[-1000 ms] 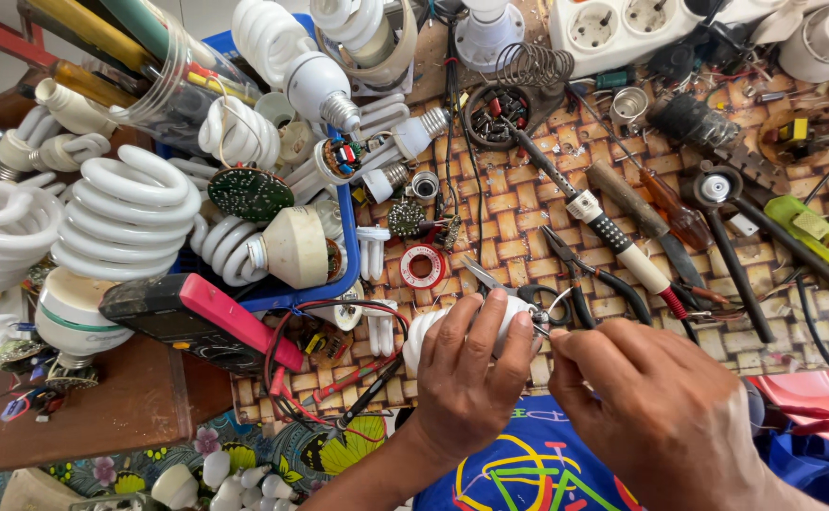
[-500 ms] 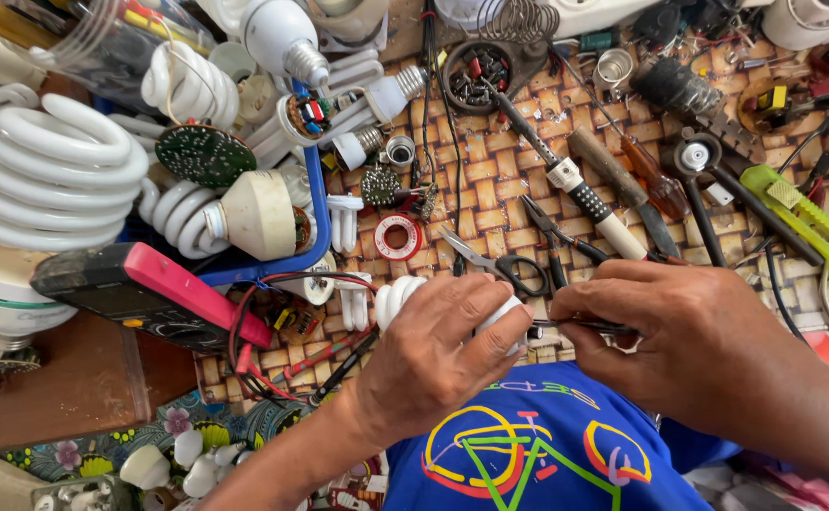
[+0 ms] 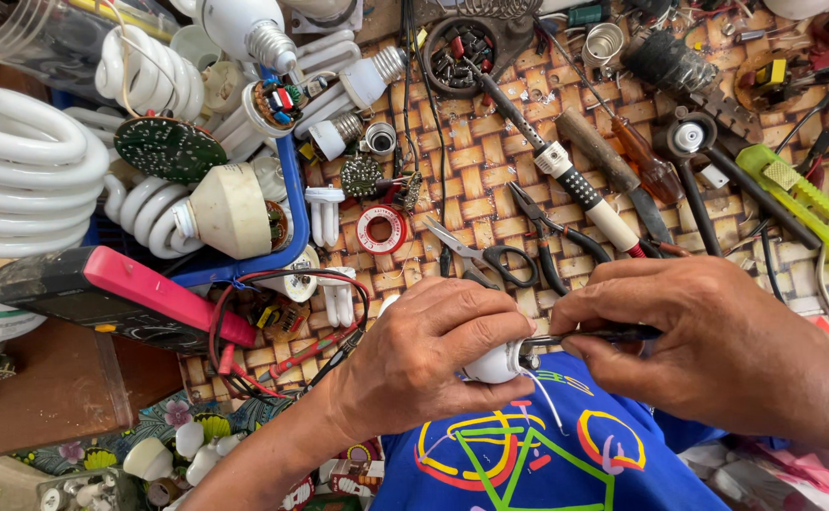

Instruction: The person repairs a compact fluorescent light bulb by stripping wires, inserting them into the base, and securing them with pliers. They then attach a metal screw base to the bulb.

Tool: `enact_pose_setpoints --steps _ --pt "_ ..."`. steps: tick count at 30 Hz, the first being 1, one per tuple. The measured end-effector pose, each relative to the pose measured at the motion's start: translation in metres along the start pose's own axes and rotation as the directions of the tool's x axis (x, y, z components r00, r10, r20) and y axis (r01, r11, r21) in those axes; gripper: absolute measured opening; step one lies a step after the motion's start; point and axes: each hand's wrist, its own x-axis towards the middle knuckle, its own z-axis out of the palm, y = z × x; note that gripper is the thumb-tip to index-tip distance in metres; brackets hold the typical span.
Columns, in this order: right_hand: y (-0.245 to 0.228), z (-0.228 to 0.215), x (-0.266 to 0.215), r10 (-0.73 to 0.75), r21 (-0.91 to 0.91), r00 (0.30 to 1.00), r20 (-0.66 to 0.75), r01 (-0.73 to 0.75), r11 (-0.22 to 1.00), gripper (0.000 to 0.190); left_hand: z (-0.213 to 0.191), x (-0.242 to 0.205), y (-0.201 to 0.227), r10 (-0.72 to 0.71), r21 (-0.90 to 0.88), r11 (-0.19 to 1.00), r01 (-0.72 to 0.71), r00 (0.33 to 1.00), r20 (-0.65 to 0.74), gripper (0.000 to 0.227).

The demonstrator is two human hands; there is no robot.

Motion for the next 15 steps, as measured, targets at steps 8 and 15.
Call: enact_pose_setpoints --steps 8,15 --pt "0.006 0.005 -0.003 0.066 0.108 0.997 0.042 -0.071 0.992 0.013 -0.003 0.0 -0.002 0.16 0.2 0.966 -0.165 0.986 0.039 0.026" --pt "0.012 0.002 -0.003 0.025 0.252 0.989 0.144 -0.061 0.966 0.017 -0.005 -0.004 -0.001 0.192 0.157 0.968 -0.195 0.981 0.037 0.026"
